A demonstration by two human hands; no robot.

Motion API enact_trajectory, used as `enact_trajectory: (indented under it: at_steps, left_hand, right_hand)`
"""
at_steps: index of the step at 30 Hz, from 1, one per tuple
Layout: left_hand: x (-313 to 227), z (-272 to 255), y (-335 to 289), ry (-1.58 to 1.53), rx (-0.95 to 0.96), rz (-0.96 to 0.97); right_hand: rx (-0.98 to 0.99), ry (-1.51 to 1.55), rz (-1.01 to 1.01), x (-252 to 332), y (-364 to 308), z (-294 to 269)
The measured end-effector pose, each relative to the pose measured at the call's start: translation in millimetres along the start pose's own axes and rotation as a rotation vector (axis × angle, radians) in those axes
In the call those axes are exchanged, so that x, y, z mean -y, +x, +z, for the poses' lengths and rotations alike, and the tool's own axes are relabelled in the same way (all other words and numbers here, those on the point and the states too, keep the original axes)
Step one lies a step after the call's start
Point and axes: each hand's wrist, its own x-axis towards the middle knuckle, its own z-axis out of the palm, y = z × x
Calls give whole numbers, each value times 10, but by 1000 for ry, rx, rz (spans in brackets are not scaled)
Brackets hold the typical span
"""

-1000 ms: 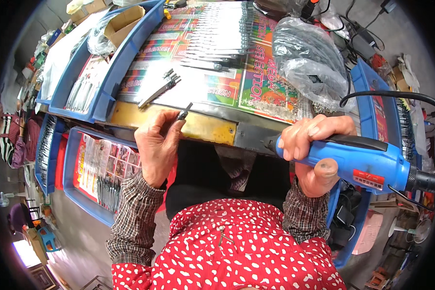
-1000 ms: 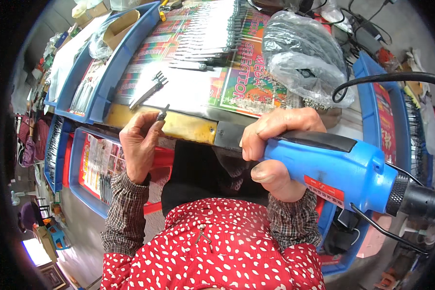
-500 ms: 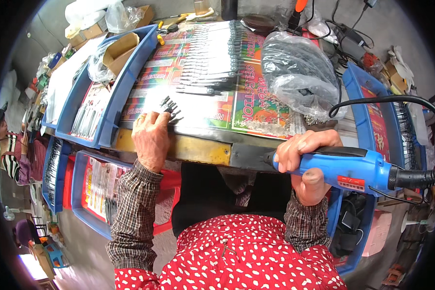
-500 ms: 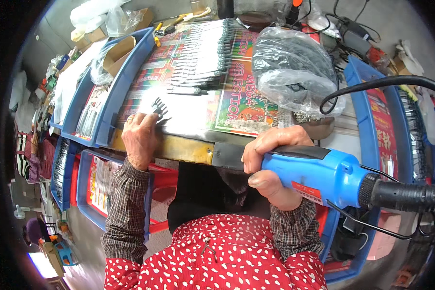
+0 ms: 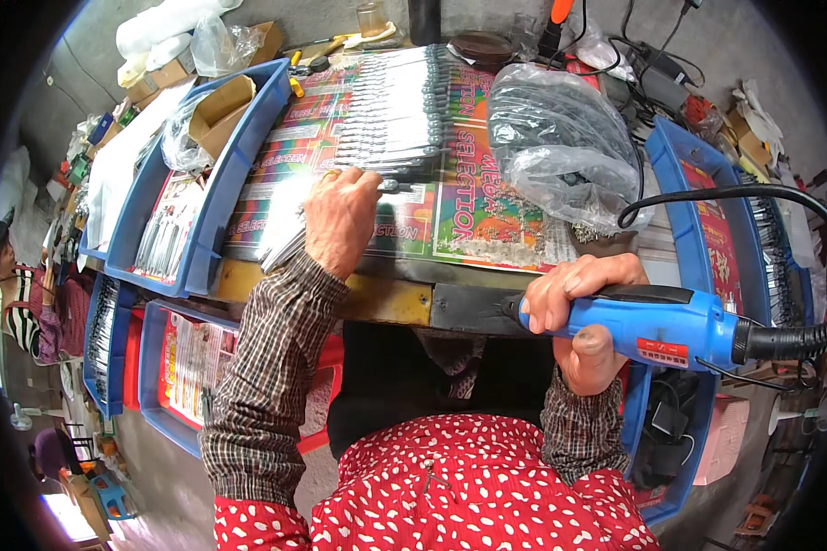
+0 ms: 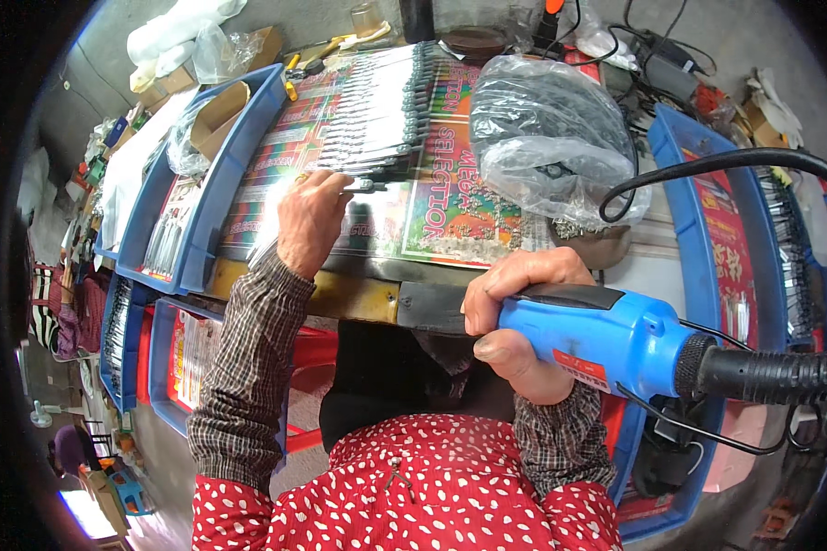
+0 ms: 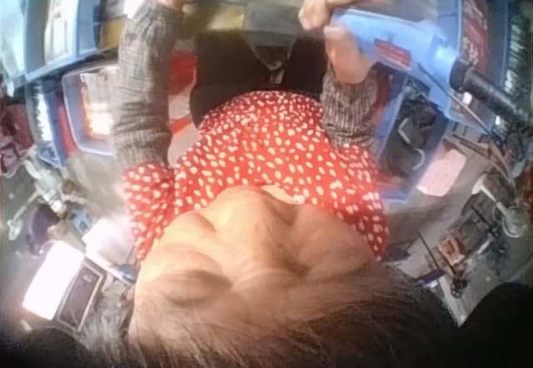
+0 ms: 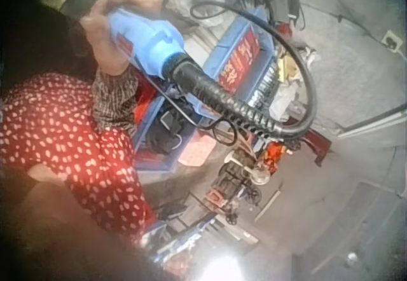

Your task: The person assembles small metal shafts and plastic components at a workbench using an electric screwdriver.

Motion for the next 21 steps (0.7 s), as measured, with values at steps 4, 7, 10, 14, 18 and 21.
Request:
enact_trajectory:
  at_steps: [4,7,10,14,18,21]
  left_hand:
    - [-1,133,83,81,102,27]
    - [21,177,73,84,107,25]
    - [15,174,63,82,109,29]
    - [-26,150,60,-26,128,28]
    - [2,138,31,-42,180,24]
    - [-7,125,38,-35,90,105]
  right_hand:
    - [-47,20,8,13,-7,-29]
    - [-42,1,-24,-4,20,-73]
    - [-50,-29,-75,-16,57,-103]
    - [-121,-65,-128,-69,78,-135]
    - [-223,-243,-95,-133,154,-58]
    - [-201,-210,-124,-178,174,-133]
